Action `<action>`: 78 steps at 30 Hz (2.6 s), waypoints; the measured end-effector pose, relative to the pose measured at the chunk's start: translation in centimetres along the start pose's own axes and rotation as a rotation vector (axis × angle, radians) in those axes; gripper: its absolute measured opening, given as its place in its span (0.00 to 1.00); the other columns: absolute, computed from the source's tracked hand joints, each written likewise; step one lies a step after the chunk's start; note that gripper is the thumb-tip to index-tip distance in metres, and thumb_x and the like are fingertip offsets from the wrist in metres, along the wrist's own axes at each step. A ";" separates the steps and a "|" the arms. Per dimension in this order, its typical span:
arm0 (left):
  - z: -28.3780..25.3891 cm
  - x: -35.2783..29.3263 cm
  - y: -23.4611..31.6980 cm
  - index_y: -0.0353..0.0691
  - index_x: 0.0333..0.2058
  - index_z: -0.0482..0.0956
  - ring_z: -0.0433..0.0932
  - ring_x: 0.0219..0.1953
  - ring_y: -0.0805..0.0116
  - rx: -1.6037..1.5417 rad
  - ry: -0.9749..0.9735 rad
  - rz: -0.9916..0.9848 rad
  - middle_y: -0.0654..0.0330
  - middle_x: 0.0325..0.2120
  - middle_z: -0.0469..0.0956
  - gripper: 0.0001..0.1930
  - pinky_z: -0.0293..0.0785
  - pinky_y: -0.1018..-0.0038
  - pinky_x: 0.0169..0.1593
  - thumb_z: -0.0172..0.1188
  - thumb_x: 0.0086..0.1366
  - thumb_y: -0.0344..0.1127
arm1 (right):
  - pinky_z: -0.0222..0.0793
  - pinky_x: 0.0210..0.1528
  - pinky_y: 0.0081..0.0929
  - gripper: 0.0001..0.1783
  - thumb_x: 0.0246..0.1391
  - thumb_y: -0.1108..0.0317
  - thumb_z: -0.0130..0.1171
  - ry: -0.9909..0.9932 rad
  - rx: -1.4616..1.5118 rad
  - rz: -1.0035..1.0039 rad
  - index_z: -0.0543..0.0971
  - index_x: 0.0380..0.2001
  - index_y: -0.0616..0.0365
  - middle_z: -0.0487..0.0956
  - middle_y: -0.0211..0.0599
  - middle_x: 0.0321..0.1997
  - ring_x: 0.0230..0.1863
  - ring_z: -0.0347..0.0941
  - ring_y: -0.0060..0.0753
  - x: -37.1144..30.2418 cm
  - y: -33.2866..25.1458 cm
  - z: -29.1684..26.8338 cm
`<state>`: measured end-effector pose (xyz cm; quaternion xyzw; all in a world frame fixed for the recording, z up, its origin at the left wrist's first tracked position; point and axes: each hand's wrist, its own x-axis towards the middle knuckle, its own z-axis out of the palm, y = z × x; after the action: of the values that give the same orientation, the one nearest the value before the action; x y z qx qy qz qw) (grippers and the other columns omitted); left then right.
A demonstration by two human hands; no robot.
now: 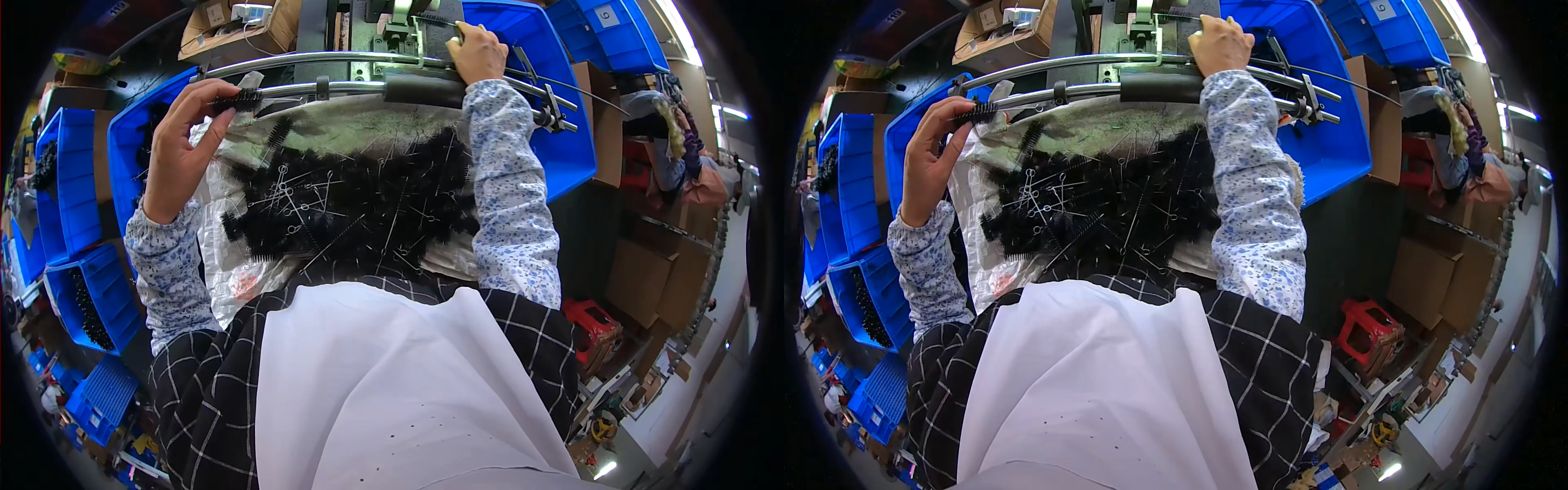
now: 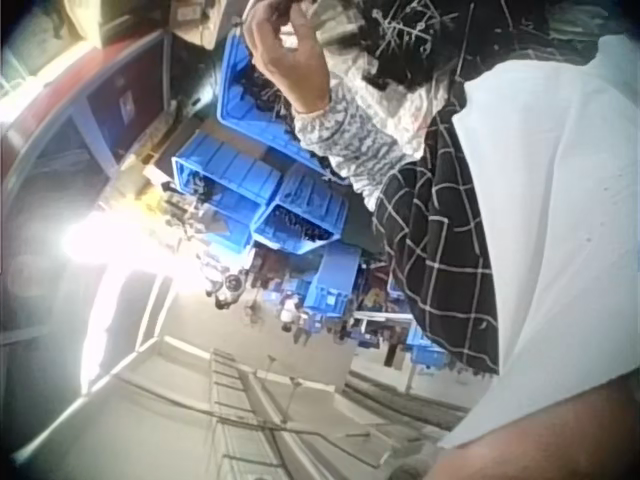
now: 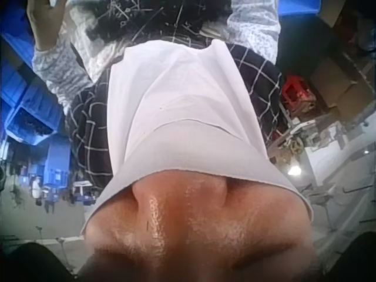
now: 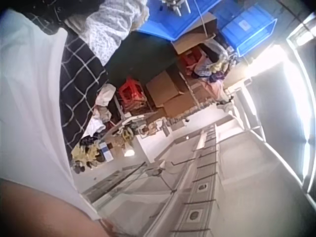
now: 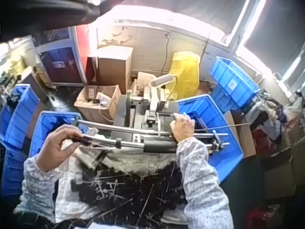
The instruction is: The person repeatedly picks up small black hair accessories from a pile and attaches them to a metal rod on a machine. They use both hands to manipulate the items, placing them onto the rod in a repetitive sequence.
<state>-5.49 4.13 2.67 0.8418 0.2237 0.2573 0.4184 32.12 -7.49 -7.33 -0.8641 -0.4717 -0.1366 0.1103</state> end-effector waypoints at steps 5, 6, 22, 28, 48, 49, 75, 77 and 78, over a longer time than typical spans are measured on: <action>1.5 1.0 -0.3 0.36 0.41 0.72 0.73 0.38 0.75 -0.175 -0.067 -0.053 0.62 0.37 0.74 0.12 0.69 0.79 0.43 0.55 0.57 0.24 | 0.67 0.45 0.40 0.16 0.53 0.53 0.45 -0.081 0.018 0.092 0.79 0.40 0.39 0.77 0.32 0.42 0.43 0.73 0.42 2.2 2.4 -0.4; 1.7 1.3 -0.1 0.37 0.41 0.71 0.73 0.37 0.76 -0.137 -0.085 0.002 0.63 0.37 0.74 0.12 0.70 0.78 0.44 0.56 0.57 0.25 | 0.67 0.46 0.39 0.16 0.54 0.55 0.44 -0.192 -0.005 0.053 0.78 0.41 0.40 0.77 0.31 0.43 0.43 0.73 0.42 2.6 2.7 -0.3; 8.8 2.4 -0.2 0.37 0.44 0.71 0.76 0.35 0.73 -0.180 0.003 0.091 0.57 0.40 0.74 0.16 0.72 0.78 0.40 0.58 0.55 0.25 | 0.69 0.38 0.35 0.18 0.50 0.65 0.54 -0.460 0.799 -0.298 0.73 0.45 0.56 0.77 0.46 0.35 0.35 0.75 0.42 -6.8 -11.6 -10.5; 3.1 -1.7 -3.9 0.40 0.49 0.64 0.75 0.34 0.62 0.183 -0.300 -0.122 0.55 0.41 0.72 0.24 0.71 0.71 0.40 0.58 0.52 0.25 | 0.72 0.34 0.28 0.15 0.48 0.74 0.54 -0.031 0.251 -0.128 0.76 0.42 0.50 0.77 0.35 0.28 0.30 0.74 0.33 -2.6 -5.8 -5.3; 3.2 -6.4 -9.1 0.39 0.35 0.72 0.72 0.41 0.56 0.811 -0.612 -0.111 0.54 0.37 0.72 0.17 0.66 0.64 0.45 0.63 0.43 0.29 | 0.68 0.41 0.35 0.16 0.48 0.63 0.53 0.048 -0.014 -0.179 0.78 0.42 0.43 0.76 0.33 0.32 0.35 0.72 0.38 0.8 -1.8 -0.1; 3.3 -6.4 -9.2 0.40 0.35 0.72 0.72 0.41 0.56 0.819 -0.603 -0.094 0.54 0.36 0.73 0.18 0.66 0.64 0.45 0.63 0.43 0.29 | 0.68 0.41 0.35 0.16 0.48 0.63 0.54 0.029 -0.008 -0.190 0.77 0.43 0.44 0.76 0.34 0.33 0.36 0.72 0.39 1.2 -1.8 0.1; 0.3 -2.6 -3.4 0.35 0.37 0.67 0.73 0.33 0.54 0.449 -0.416 -0.159 0.51 0.30 0.71 0.13 0.69 0.66 0.38 0.54 0.52 0.30 | 0.62 0.43 0.39 0.20 0.43 0.58 0.55 -0.037 0.034 0.020 0.77 0.42 0.51 0.77 0.36 0.40 0.46 0.72 0.39 -0.2 -7.3 0.0; 0.4 -2.3 -2.6 0.34 0.36 0.67 0.71 0.32 0.60 0.340 -0.402 -0.188 0.54 0.30 0.71 0.11 0.68 0.70 0.38 0.53 0.55 0.31 | 0.61 0.43 0.39 0.20 0.43 0.58 0.55 -0.012 0.036 0.014 0.77 0.42 0.50 0.78 0.35 0.40 0.46 0.72 0.38 -0.3 -6.5 -0.2; 0.4 -2.1 -2.3 0.33 0.35 0.67 0.71 0.31 0.63 0.286 -0.396 -0.203 0.55 0.30 0.70 0.10 0.67 0.72 0.37 0.52 0.56 0.31 | 0.61 0.43 0.39 0.20 0.43 0.58 0.56 -0.027 0.029 0.017 0.77 0.42 0.50 0.78 0.35 0.41 0.47 0.72 0.38 -0.3 -5.7 -0.3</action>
<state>-7.23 3.91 0.06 0.8995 0.2551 0.0101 0.3547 27.13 -4.78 -6.79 -0.8680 -0.4679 -0.1172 0.1178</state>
